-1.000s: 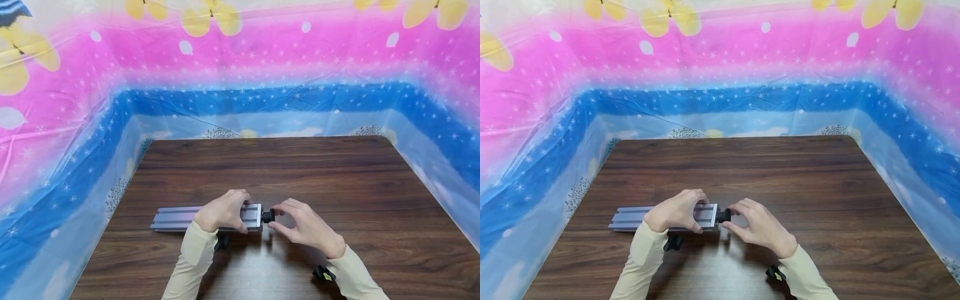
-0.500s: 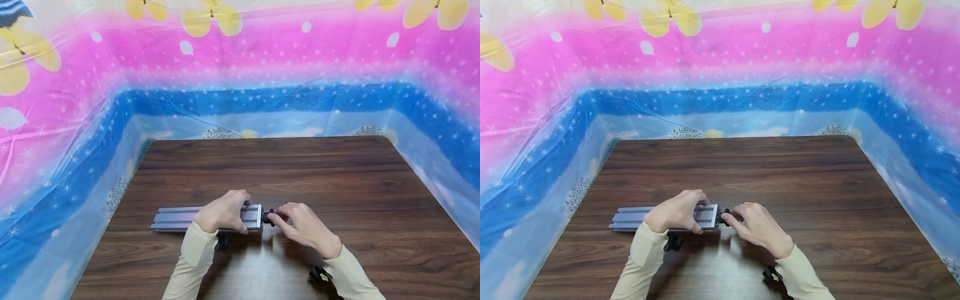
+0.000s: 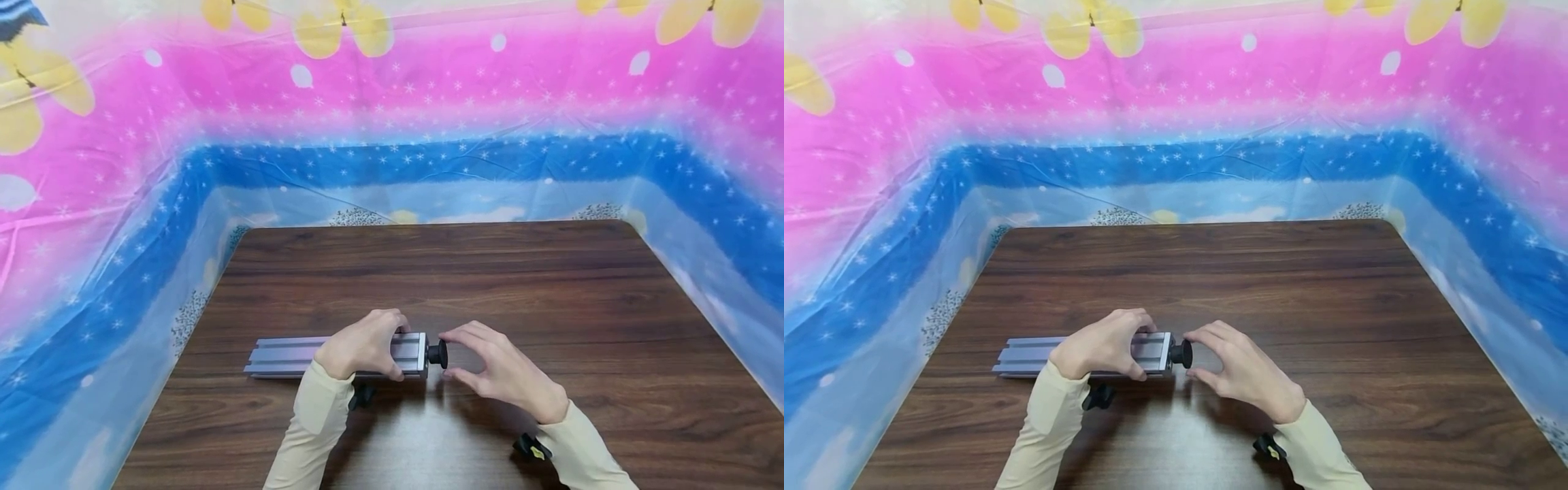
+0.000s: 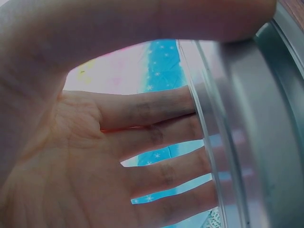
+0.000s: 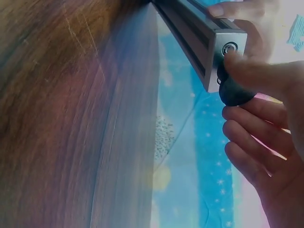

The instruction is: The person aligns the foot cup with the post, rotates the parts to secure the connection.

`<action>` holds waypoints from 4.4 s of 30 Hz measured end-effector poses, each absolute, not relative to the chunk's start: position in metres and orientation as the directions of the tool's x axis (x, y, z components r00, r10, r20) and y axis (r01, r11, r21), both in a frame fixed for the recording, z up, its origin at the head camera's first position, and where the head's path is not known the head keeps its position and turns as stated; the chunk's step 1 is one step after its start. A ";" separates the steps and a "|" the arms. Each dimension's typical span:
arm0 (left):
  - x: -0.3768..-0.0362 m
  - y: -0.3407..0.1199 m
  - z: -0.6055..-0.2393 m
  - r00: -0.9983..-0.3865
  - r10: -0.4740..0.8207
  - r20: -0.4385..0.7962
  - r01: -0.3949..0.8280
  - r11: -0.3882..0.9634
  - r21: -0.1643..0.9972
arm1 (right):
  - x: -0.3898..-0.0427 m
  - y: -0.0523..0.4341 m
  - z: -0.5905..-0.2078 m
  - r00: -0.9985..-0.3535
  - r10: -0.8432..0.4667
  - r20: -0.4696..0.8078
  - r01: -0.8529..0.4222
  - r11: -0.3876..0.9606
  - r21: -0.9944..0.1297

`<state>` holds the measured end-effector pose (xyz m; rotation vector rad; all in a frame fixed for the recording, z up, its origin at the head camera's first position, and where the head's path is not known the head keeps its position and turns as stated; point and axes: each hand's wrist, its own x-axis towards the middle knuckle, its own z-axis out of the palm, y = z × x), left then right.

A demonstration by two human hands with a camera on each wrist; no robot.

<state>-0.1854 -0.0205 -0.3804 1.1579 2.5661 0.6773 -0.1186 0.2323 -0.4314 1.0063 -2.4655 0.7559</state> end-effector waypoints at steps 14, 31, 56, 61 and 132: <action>-0.184 -0.021 -0.378 -0.656 0.755 -0.017 0.649 0.576 0.497 | -0.121 0.227 -0.438 -0.726 -0.487 0.485 -0.672 0.652 -0.352; -0.185 -0.022 -0.378 -0.665 0.747 -0.032 0.633 0.585 0.507 | -0.117 0.224 -0.434 -0.809 -0.420 0.411 -0.573 0.723 -0.387; -0.185 -0.022 -0.379 -0.666 0.746 -0.027 0.629 0.580 0.517 | -0.122 0.219 -0.438 -0.783 -0.416 0.462 -0.594 0.720 -0.359; -0.185 -0.022 -0.379 -0.664 0.747 -0.024 0.630 0.577 0.520 | -0.121 0.217 -0.439 -0.805 -0.394 0.444 -0.564 0.741 -0.365; -0.183 -0.023 -0.379 -0.661 0.750 -0.025 0.629 0.573 0.526 | -0.120 0.216 -0.444 -0.788 -0.399 0.469 -0.595 0.688 -0.416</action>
